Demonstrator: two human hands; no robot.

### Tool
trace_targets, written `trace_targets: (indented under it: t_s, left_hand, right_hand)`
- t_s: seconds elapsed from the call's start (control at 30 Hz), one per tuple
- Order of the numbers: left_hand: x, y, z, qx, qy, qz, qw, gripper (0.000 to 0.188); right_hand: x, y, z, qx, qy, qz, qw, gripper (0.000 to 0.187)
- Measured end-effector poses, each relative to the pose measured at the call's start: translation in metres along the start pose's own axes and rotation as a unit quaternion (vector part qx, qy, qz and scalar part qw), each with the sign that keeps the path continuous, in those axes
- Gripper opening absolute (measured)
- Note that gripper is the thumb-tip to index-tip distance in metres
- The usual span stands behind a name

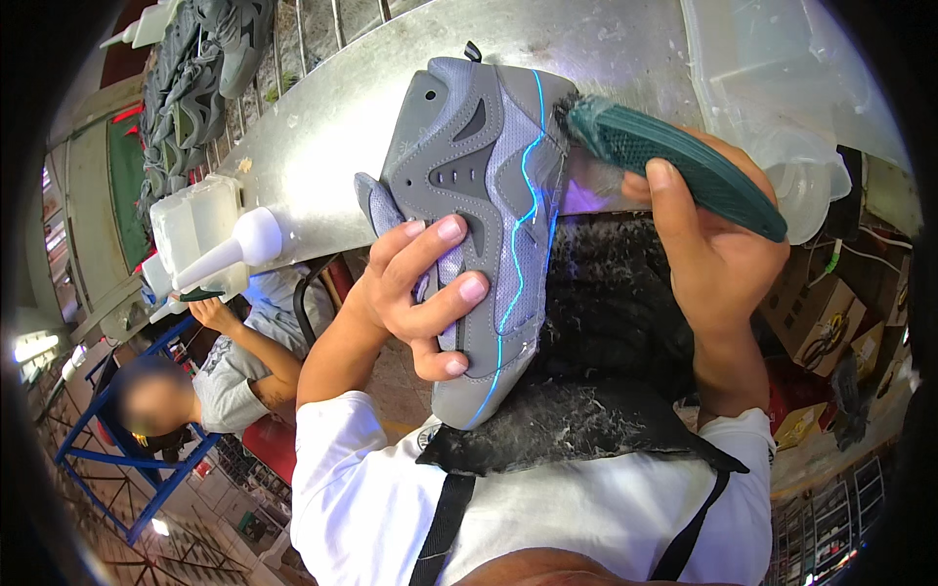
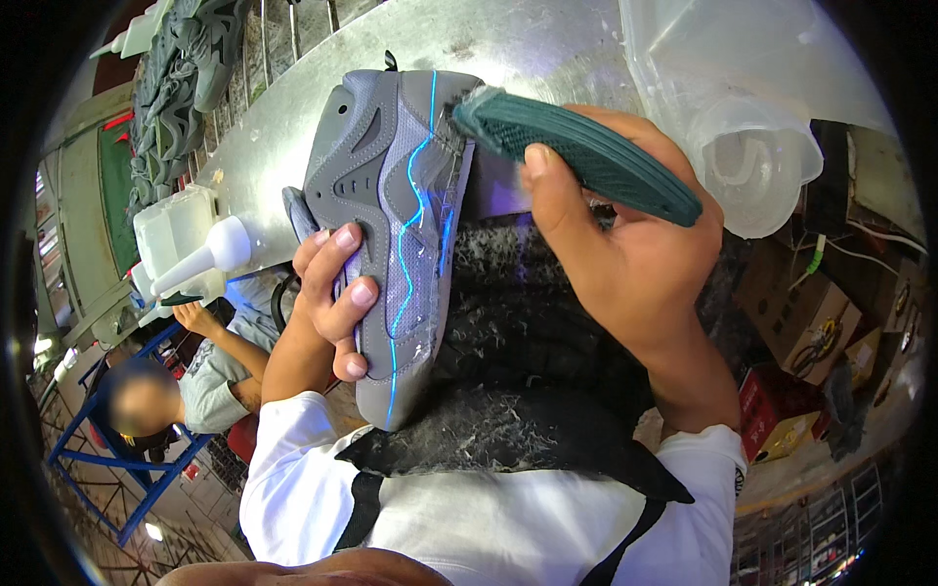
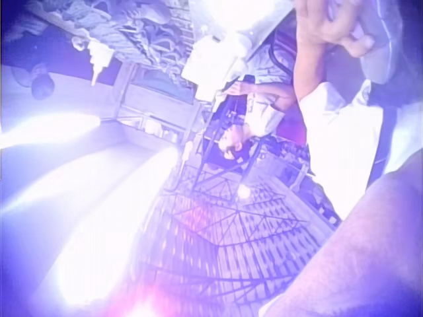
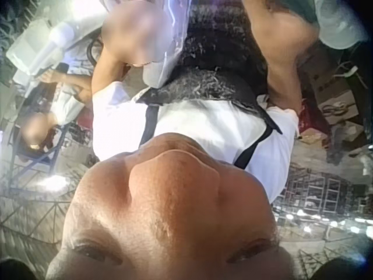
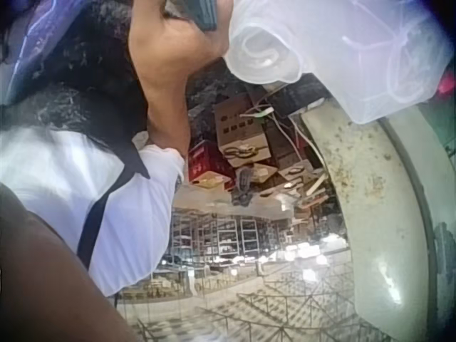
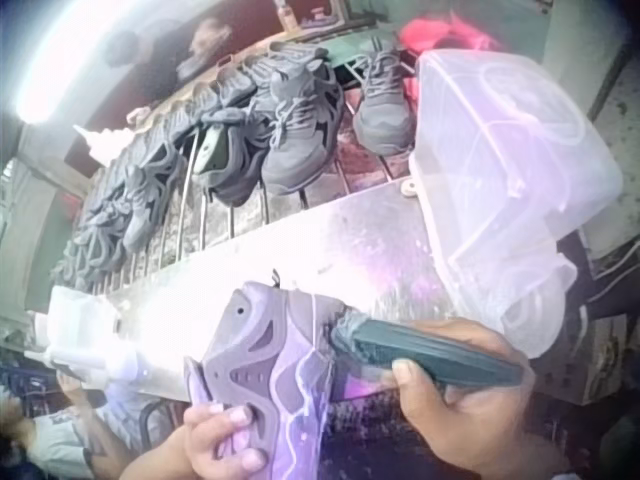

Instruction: The person repeatedly picks up gray sneakers from a rack, applies a clear liquid from a squeeze bottle to the seams, and uses a brush to spread it along the edges. The person works on multiple sneakers one at a time, placing each back on the rack after treatment.

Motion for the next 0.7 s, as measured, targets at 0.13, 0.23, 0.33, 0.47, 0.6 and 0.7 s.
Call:
trace_targets:
  t_s: [0.13, 0.23, 0.33, 0.47, 0.6, 0.7]
  left_hand:
    - [-0.001, 0.004, -0.003, 0.018, -0.008, -0.006, 1.000, 0.067]
    - [-0.001, 0.003, -0.003, 0.023, -0.010, -0.001, 1.000, 0.065]
    - [0.003, -0.004, 0.005, -0.015, -0.042, -0.020, 0.999, 0.064]
    - [0.003, -0.006, 0.008, -0.036, -0.028, -0.021, 0.999, 0.066]
    - [0.000, -0.008, 0.009, -0.044, -0.011, -0.007, 0.999, 0.068]
    - [0.000, -0.009, 0.011, -0.049, -0.014, -0.015, 0.999, 0.066]
  right_hand:
    - [0.011, -0.003, -0.011, -0.033, -0.027, 0.058, 0.997, 0.022]
    - [0.007, -0.010, -0.030, -0.097, -0.017, 0.048, 0.994, 0.018]
    - [-0.008, -0.006, -0.045, -0.110, -0.025, 0.022, 0.993, 0.020]
    - [-0.026, -0.003, -0.047, -0.129, -0.068, -0.048, 0.988, 0.023]
    - [-0.042, -0.001, -0.043, -0.138, -0.085, -0.080, 0.984, 0.026]
    - [-0.048, -0.003, -0.042, -0.142, -0.088, -0.084, 0.982, 0.026]
Point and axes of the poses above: each hand's wrist, its own z-axis towards the middle knuckle, its own y-axis out of the palm, x = y × z, the point moved 1 cm from there along z, towards the middle knuckle, and after that the axes turned 2 degrees about -x, right-handed, at the moved point
